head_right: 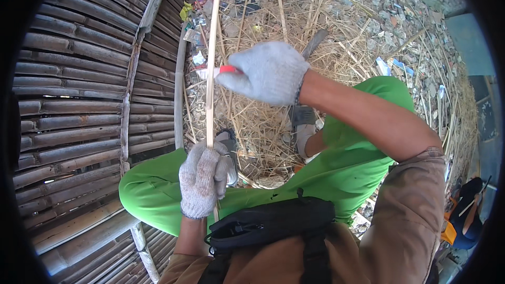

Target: The person is using a small knife to shave and smooth long bamboo strips while wearing protective gloves.

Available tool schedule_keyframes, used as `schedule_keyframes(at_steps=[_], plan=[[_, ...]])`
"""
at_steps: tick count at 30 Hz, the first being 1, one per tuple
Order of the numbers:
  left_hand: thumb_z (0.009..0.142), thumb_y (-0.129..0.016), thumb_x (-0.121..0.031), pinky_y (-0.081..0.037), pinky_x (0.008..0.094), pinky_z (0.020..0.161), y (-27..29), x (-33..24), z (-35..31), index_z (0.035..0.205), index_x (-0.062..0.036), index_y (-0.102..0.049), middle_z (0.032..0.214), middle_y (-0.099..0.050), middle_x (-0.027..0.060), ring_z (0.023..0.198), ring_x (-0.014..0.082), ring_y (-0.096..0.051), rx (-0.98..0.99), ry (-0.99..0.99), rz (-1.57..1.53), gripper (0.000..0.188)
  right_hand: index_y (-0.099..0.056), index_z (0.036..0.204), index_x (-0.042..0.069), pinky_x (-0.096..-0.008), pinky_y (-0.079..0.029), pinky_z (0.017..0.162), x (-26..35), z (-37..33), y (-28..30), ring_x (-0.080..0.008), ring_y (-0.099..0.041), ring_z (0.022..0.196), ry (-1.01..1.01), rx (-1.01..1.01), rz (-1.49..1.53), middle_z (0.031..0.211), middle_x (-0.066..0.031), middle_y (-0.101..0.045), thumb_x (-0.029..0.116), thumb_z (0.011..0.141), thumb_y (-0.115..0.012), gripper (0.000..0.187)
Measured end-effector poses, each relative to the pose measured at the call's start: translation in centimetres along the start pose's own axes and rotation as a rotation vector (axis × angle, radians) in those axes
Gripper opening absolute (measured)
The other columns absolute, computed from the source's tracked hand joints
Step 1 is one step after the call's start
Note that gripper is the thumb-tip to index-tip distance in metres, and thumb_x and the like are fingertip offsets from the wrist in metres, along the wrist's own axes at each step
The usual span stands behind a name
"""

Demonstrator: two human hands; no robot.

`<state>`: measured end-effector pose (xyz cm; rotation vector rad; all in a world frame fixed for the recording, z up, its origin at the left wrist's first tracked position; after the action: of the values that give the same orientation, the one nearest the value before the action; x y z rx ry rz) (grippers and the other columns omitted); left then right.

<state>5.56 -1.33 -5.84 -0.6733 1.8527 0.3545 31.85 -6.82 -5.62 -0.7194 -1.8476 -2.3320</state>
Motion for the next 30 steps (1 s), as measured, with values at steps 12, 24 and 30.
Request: schedule_keyframes(at_steps=[12,24,30], plan=[[0.115,-0.057,-0.024,-0.039,0.0234,0.045,0.7,2.2,-2.6,0.123,0.0028,-0.062,0.075,-0.057,0.0016,0.055,0.0069,-0.051,0.306,0.002,0.1,0.029,-0.076,0.125,0.011,-0.0437,-0.059,0.065,-17.7,2.5,11.0,-0.0229,-0.072,0.067,-0.457,-0.333,-0.196,0.078,-0.0111,-0.071,0.074,0.108,-0.037,0.077],[0.118,-0.047,-0.021,-0.036,0.0255,0.045,1.2,3.5,-1.2,0.121,0.0014,-0.06,0.065,-0.054,0.0034,0.048,0.0091,-0.045,0.254,0.106,-0.031,0.026,-0.065,0.108,0.004,-0.0282,-0.039,0.041,-5.6,2.7,1.8,-0.0069,-0.049,0.048,-0.486,-0.035,0.953,0.066,0.0035,-0.053,0.055,0.104,-0.068,0.051],[0.118,-0.047,-0.02,-0.039,0.0257,0.046,0.5,2.3,0.2,0.127,0.0017,-0.058,0.066,-0.055,0.0032,0.049,0.0092,-0.047,0.219,0.107,-0.094,0.026,-0.061,0.1,0.005,-0.03,-0.041,0.043,-3.4,2.6,-0.3,-0.0086,-0.05,0.048,-0.508,0.066,0.966,0.066,0.0019,-0.054,0.051,0.106,-0.065,0.046]])
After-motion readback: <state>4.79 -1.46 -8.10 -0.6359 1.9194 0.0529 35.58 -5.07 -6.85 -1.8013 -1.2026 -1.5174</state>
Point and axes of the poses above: each hand's wrist, its own z-axis towards the middle knuckle, its own y-axis out of the back of the hand, x = y × z, the point moved 3 cm from there along z, towards the middle knuckle
